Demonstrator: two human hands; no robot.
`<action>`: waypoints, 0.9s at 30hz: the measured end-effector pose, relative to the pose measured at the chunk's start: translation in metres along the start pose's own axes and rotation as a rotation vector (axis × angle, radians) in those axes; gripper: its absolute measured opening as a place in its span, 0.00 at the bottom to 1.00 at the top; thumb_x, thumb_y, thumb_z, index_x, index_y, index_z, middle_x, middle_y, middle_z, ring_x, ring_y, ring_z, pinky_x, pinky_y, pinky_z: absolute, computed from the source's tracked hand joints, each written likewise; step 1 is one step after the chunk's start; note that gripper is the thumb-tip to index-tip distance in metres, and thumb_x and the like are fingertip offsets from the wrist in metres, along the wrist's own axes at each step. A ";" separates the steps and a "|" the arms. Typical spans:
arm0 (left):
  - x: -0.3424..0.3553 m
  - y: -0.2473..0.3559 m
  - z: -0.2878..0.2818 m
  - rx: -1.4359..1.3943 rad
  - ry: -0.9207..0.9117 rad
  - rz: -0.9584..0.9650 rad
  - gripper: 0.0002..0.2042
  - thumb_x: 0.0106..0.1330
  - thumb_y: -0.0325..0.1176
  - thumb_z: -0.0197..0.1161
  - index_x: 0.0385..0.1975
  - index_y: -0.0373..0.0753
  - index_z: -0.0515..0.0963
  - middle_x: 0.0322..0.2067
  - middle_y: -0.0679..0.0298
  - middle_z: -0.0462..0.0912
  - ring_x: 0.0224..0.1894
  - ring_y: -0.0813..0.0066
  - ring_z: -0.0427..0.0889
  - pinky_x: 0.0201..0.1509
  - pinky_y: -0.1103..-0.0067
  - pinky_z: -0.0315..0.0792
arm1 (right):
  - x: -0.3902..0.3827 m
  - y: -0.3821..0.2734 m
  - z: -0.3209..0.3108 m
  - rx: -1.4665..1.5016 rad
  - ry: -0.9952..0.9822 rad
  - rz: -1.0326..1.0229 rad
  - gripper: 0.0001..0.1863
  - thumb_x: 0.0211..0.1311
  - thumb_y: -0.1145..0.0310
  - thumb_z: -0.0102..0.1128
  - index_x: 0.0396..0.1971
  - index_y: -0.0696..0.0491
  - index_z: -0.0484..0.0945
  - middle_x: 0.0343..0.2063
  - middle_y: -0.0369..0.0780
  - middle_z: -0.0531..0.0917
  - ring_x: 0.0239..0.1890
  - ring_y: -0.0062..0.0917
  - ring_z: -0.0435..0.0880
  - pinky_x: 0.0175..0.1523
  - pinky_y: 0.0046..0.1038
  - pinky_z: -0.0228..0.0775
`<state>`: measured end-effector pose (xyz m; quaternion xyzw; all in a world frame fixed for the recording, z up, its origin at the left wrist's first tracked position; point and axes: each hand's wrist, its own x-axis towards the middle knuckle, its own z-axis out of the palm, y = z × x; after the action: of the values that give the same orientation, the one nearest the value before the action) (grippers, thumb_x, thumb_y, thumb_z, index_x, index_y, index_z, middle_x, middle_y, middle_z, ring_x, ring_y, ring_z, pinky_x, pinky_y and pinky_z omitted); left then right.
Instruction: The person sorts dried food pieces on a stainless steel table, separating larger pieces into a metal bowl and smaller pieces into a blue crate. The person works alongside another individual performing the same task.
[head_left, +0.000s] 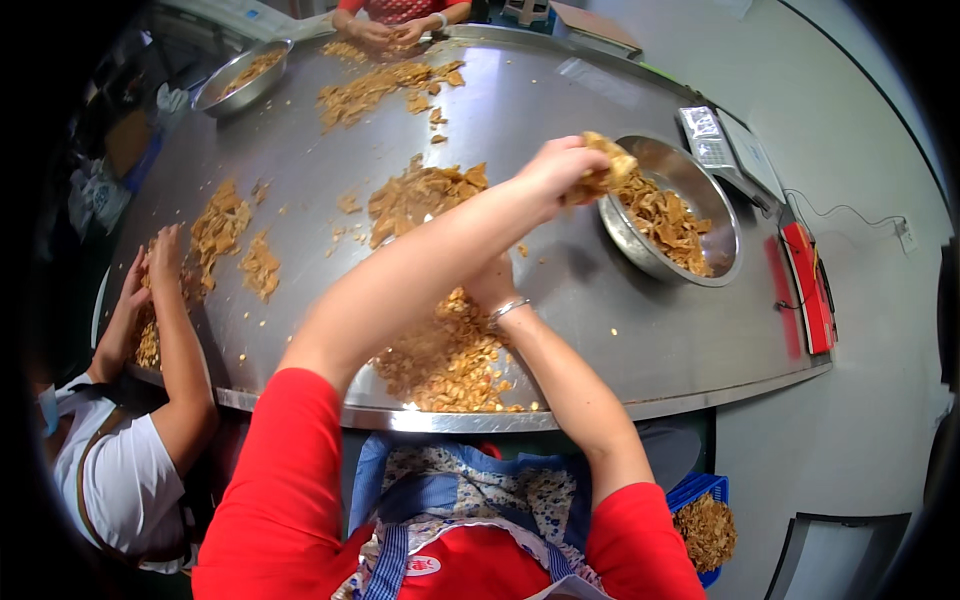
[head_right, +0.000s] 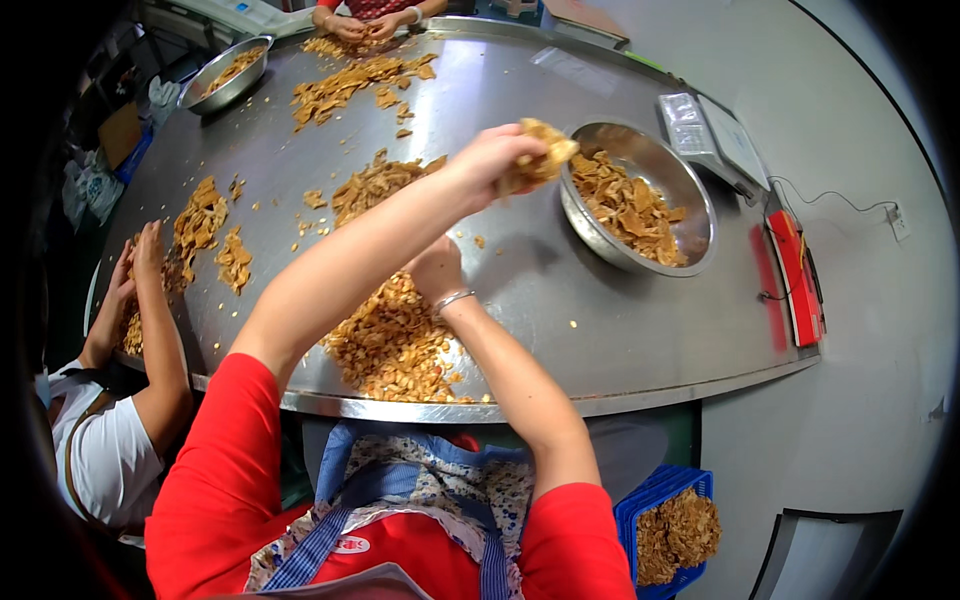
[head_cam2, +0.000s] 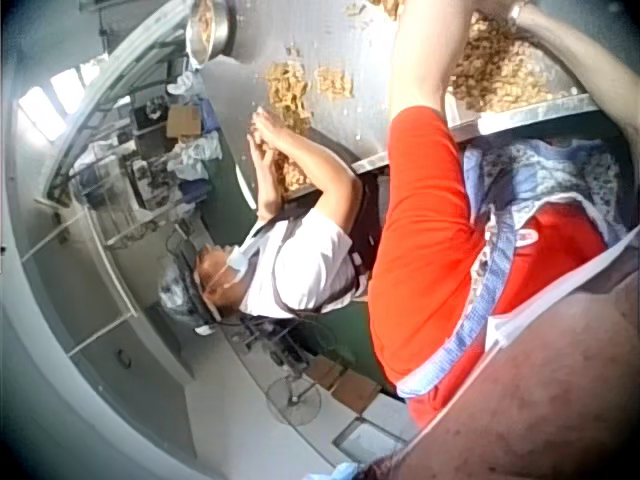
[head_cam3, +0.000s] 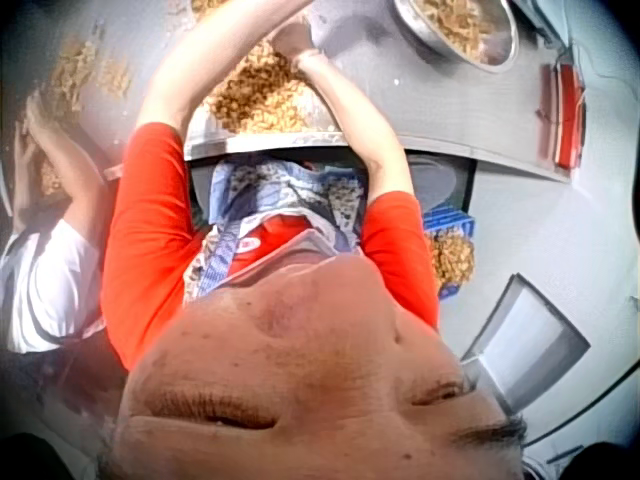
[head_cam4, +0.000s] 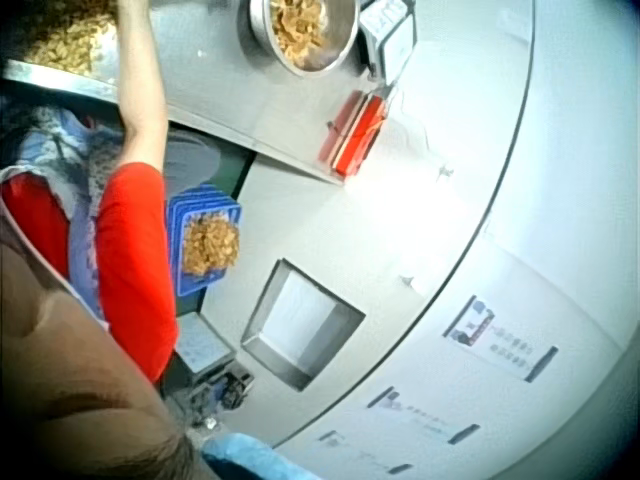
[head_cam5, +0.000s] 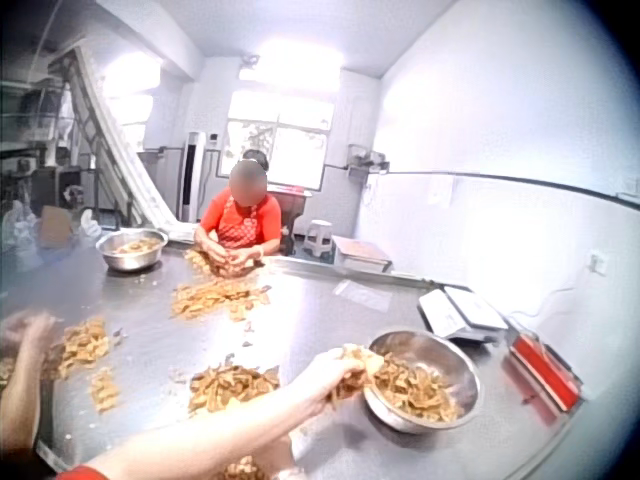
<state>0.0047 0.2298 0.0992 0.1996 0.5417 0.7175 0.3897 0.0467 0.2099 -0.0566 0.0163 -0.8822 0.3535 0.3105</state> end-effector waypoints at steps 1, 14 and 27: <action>0.028 -0.003 0.017 -0.012 -0.002 0.000 0.12 0.56 0.32 0.54 0.39 0.39 0.69 0.35 0.60 0.74 0.35 0.74 0.75 0.36 0.78 0.73 | -0.004 -0.009 0.002 0.069 0.074 -0.044 0.13 0.51 0.69 0.51 0.35 0.60 0.74 0.32 0.49 0.78 0.37 0.42 0.75 0.42 0.37 0.67; -0.065 -0.075 -0.056 0.639 0.316 0.791 0.09 0.53 0.24 0.54 0.34 0.34 0.76 0.32 0.61 0.78 0.33 0.77 0.76 0.36 0.82 0.70 | 0.008 0.007 -0.004 -0.228 -0.294 0.181 0.09 0.46 0.73 0.49 0.29 0.51 0.76 0.20 0.44 0.78 0.23 0.38 0.77 0.30 0.36 0.67; -0.101 -0.088 -0.248 1.085 0.591 0.145 0.14 0.52 0.33 0.61 0.38 0.35 0.74 0.29 0.63 0.78 0.36 0.73 0.76 0.42 0.78 0.68 | 0.011 -0.008 -0.005 -0.107 -0.129 0.057 0.10 0.49 0.72 0.51 0.33 0.52 0.77 0.29 0.39 0.75 0.30 0.32 0.77 0.34 0.30 0.68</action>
<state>-0.0786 0.0065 -0.0523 0.1983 0.8993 0.3894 0.0165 0.0430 0.2094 -0.0430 -0.0028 -0.9183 0.3126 0.2430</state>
